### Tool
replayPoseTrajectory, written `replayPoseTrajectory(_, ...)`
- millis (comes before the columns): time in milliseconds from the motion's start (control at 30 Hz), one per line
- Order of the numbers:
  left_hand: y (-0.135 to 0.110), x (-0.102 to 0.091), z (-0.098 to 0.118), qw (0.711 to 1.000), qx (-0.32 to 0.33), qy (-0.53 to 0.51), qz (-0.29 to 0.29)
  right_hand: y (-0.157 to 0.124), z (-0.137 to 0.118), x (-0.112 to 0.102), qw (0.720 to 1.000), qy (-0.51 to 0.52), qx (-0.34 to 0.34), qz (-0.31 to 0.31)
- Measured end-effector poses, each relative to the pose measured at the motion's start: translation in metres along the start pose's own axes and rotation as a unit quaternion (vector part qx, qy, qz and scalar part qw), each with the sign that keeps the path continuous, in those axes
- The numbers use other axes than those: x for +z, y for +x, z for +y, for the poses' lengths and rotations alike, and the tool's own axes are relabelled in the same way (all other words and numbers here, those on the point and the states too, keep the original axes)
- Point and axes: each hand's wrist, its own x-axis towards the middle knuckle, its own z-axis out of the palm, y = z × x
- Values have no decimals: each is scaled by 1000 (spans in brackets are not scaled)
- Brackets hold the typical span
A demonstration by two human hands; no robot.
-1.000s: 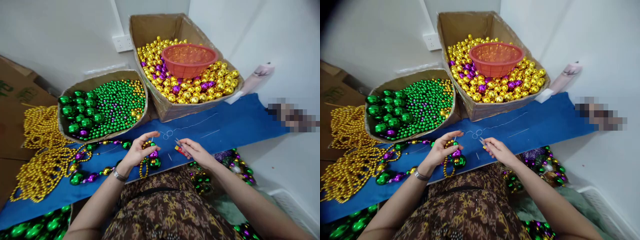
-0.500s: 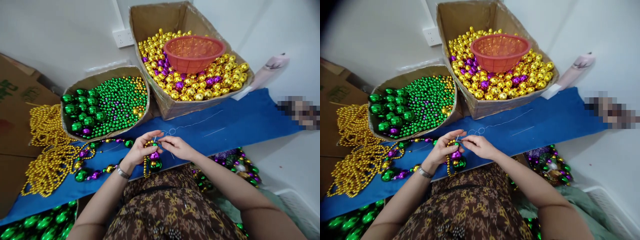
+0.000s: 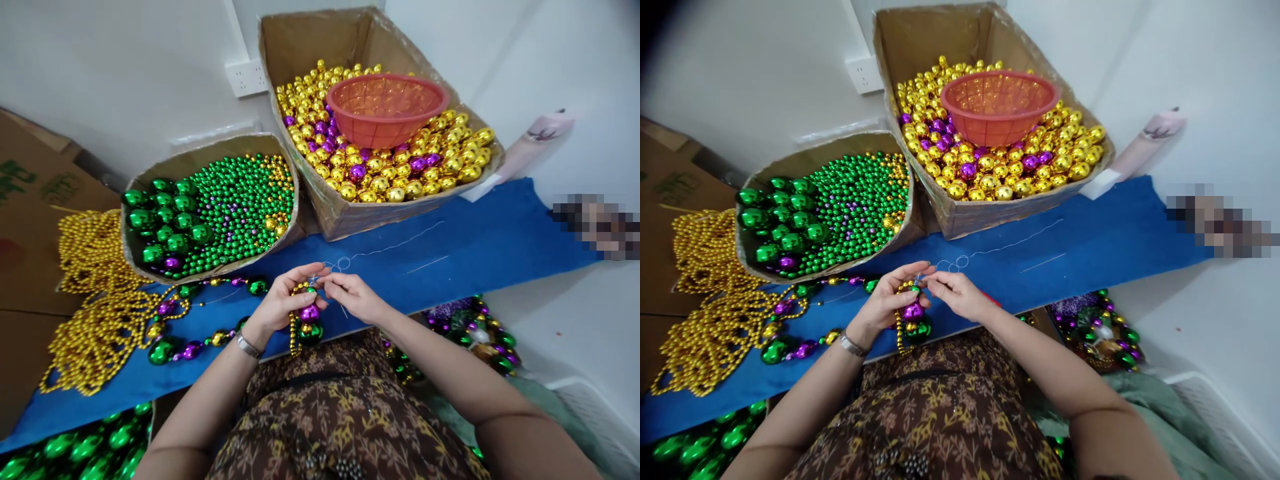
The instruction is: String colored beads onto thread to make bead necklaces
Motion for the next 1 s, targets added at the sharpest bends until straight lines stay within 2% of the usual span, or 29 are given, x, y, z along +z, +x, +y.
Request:
replayPoseTrajectory(67, 0, -2, 4, 1000, 1, 10, 6, -2, 1, -9, 999, -30, -14, 16)
replayPoseTrajectory(133, -1, -7, 16, 999, 25, 28, 23, -7, 6, -27, 990, -124, -28, 54)
replayPoseTrajectory(167, -3, -11, 24, 997, 50, 36, 38, -11, 12, -39, 975, -205, -22, 81)
replayPoseTrajectory(200, -4, -16, 33, 994, 84, 44, 55, -16, 18, -52, 948, -300, -2, 106)
replayPoseTrajectory(267, -7, -25, 50, 982, 158, 44, 95, -28, 33, -77, 861, -483, 86, 135)
replayPoseTrajectory(333, -9, -32, 60, 975, 189, 42, 111, -42, 47, -94, 810, -549, 150, 144)
replayPoseTrajectory(400, -10, -33, 58, 977, 182, 43, 100, -54, 55, -100, 795, -563, 176, 142)
replayPoseTrajectory(467, -9, -27, 47, 985, 148, 48, 74, -62, 57, -96, 790, -573, 178, 131)
replayPoseTrajectory(633, -3, -8, 16, 997, 60, 34, 19, -68, 50, -65, 816, -556, 150, 48)
replayPoseTrajectory(800, 1, 0, 10, 999, 42, 23, -9, -65, 44, -48, 828, -542, 143, 1)
replayPoseTrajectory(867, 0, 0, 9, 999, 37, 16, -22, -62, 35, -46, 865, -489, 113, 0)
replayPoseTrajectory(967, 0, 1, 7, 999, 29, 10, -37, -57, 11, -41, 956, -286, 60, 6)
replayPoseTrajectory(1000, -1, 1, 7, 999, 27, 10, -43, -54, 2, -39, 974, -221, 52, 0)
